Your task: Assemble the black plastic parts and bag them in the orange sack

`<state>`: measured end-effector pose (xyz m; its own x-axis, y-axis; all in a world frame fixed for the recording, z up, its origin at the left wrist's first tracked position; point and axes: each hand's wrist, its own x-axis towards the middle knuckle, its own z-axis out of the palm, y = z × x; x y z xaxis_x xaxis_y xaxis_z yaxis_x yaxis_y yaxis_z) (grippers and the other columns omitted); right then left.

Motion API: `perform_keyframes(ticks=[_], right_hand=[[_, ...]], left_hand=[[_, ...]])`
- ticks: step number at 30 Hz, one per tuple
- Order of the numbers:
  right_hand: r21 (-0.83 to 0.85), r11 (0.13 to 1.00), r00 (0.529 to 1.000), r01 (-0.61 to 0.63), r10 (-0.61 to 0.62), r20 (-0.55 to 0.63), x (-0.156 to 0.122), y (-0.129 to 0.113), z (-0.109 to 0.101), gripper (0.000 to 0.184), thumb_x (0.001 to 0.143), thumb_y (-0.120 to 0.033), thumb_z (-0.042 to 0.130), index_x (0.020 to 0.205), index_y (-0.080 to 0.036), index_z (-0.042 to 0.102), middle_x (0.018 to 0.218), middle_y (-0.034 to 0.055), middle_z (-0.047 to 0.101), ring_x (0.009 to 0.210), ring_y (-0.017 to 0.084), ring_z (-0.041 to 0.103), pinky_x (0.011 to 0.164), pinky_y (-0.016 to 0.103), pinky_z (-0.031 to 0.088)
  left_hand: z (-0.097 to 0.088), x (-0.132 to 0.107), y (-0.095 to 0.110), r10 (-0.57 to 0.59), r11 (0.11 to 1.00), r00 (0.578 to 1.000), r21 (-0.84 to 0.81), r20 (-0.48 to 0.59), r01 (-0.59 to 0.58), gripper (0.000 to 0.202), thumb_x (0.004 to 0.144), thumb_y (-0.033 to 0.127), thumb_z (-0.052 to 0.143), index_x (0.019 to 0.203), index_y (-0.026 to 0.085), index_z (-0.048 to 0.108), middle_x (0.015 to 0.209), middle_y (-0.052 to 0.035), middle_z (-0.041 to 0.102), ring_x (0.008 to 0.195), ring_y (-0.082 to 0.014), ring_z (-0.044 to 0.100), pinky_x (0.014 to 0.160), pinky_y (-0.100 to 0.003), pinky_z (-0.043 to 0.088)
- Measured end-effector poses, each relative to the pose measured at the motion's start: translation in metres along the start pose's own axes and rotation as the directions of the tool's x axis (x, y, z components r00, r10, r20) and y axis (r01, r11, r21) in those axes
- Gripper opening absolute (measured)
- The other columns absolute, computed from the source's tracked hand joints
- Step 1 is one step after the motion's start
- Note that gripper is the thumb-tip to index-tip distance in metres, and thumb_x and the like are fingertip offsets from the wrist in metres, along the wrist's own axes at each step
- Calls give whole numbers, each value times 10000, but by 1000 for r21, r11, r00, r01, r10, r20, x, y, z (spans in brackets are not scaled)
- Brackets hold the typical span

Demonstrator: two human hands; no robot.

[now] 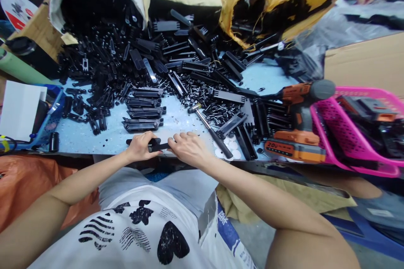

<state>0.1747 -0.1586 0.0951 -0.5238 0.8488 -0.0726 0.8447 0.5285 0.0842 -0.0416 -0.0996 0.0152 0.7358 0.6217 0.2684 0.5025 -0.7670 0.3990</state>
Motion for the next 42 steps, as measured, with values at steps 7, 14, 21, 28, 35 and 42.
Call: perform_keyframes(ticks=[7, 14, 21, 28, 35, 42], right_hand=[[132, 991, 996, 19, -8, -84, -15, 20, 60, 360, 933, -466, 404, 915, -162, 595, 867, 58, 615, 790, 158, 541, 692, 284, 276], [245, 964, 986, -104, 131, -98, -21, 24, 86, 373, 935, -453, 398, 1083, -179, 603, 962, 82, 626, 896, 182, 526, 778, 295, 334], [37, 693, 694, -720, 720, 10, -3, 89, 75, 300, 935, -229, 333, 1100, -140, 567, 1020, 136, 600, 952, 234, 523, 735, 296, 381], [14, 653, 643, -757, 741, 193, 20, 109, 72, 274, 922, -195, 340, 1023, -149, 592, 1009, 136, 627, 896, 196, 600, 729, 271, 425], [54, 656, 654, -753, 736, 175, 19, 117, 54, 227, 812, -183, 524, 1020, -167, 615, 957, 95, 654, 879, 196, 619, 736, 261, 441], [280, 754, 793, -594, 607, 46, 22, 83, 37, 232, 842, -223, 525, 1029, -136, 632, 1076, 115, 593, 869, 160, 602, 798, 268, 446]], left_hand=[[-3, 33, 23, 61, 996, 966, 49, 250, -75, 465, 815, 552, 536, 1037, 146, 499, 979, -111, 597, 952, -253, 573, 777, -343, 467], [33, 173, 18, -270, 960, 928, 142, 256, 240, 305, 879, 56, 344, 1136, 113, 498, 1125, -164, 544, 1031, -239, 557, 831, -339, 451], [42, 198, 7, -244, 969, 936, 100, 253, 225, 263, 855, 10, 360, 985, 78, 578, 1026, -156, 608, 928, -197, 601, 831, -300, 469], [-10, 83, 1, -65, 998, 957, -33, -284, 58, 211, 878, 162, 465, 1058, 142, 572, 1016, -107, 634, 954, -203, 611, 863, -325, 493], [3, -45, -34, -114, 992, 778, -23, -618, 127, 214, 852, 222, 570, 1051, 145, 593, 919, -80, 657, 816, -185, 649, 766, -315, 534], [9, -56, -33, -264, 965, 736, -163, -624, 207, 181, 875, 267, 538, 1012, 159, 590, 881, -79, 647, 788, -183, 647, 730, -348, 569]])
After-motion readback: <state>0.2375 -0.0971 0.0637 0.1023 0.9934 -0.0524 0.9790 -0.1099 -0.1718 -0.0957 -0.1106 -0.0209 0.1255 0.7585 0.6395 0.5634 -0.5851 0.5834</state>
